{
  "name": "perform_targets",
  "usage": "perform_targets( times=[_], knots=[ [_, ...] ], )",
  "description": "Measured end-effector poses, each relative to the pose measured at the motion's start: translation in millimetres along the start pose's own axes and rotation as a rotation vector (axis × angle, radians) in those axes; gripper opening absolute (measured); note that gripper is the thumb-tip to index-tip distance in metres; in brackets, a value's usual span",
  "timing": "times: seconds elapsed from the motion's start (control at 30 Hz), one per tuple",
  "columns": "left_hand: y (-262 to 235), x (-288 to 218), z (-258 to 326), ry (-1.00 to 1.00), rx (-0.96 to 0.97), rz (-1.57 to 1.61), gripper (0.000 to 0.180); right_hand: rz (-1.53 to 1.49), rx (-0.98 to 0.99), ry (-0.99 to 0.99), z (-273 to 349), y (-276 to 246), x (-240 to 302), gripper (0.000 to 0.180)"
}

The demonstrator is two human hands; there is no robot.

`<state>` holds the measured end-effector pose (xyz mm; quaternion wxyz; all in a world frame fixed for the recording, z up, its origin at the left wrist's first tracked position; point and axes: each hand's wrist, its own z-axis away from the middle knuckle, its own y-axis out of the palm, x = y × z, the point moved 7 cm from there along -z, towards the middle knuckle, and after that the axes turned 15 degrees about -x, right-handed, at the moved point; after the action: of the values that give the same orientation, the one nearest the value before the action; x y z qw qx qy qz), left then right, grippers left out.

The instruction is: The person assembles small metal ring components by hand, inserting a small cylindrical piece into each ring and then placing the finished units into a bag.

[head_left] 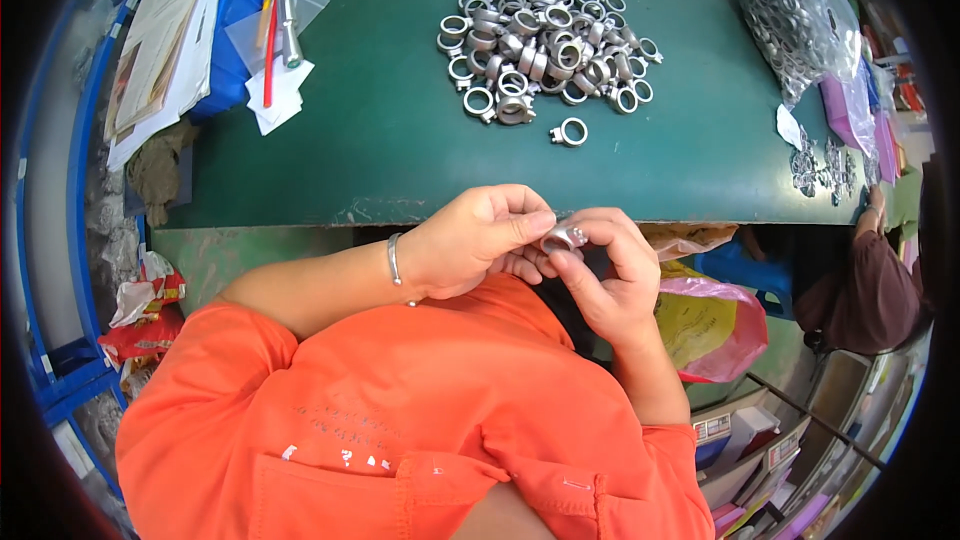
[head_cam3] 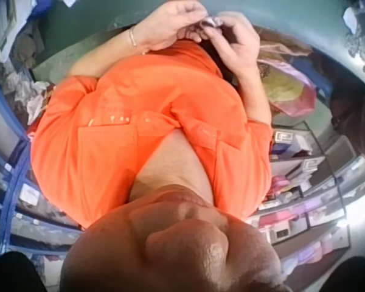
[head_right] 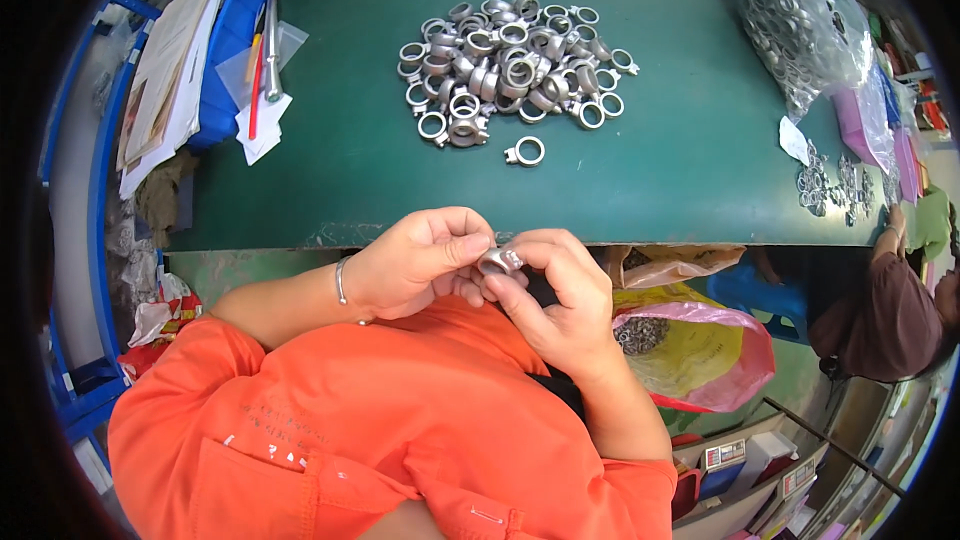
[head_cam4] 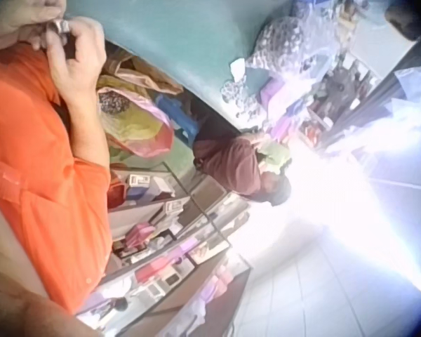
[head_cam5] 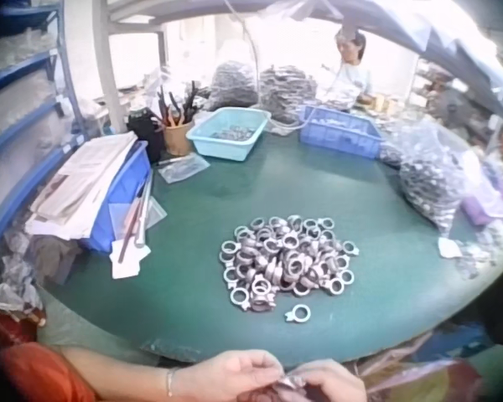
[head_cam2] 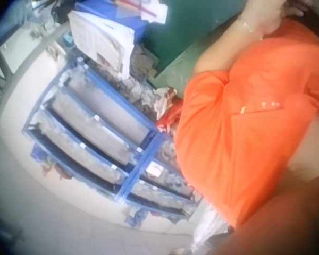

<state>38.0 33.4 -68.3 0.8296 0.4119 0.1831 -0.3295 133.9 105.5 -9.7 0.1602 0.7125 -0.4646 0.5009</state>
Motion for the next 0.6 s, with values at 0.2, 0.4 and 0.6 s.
perform_targets(
  times=[0.2, 0.4, 0.6],
  knots=[
    [4.5, -13.7, -2.7, -0.23, 0.114, 0.124, 0.033, 0.312, -0.071, -0.357, -21.4, -2.7, 23.5, 0.024],
    [-5.8, -31.0, -21.6, -0.246, 0.06, -0.095, 0.015, 0.562, 0.033, -0.343, -57.6, 11.0, -12.5, 0.018],
    [-12.1, -58.6, -31.6, 0.151, -0.072, -0.294, 0.011, 0.315, 0.005, 0.088, -61.2, 2.7, -41.1, 0.01]
  ],
)
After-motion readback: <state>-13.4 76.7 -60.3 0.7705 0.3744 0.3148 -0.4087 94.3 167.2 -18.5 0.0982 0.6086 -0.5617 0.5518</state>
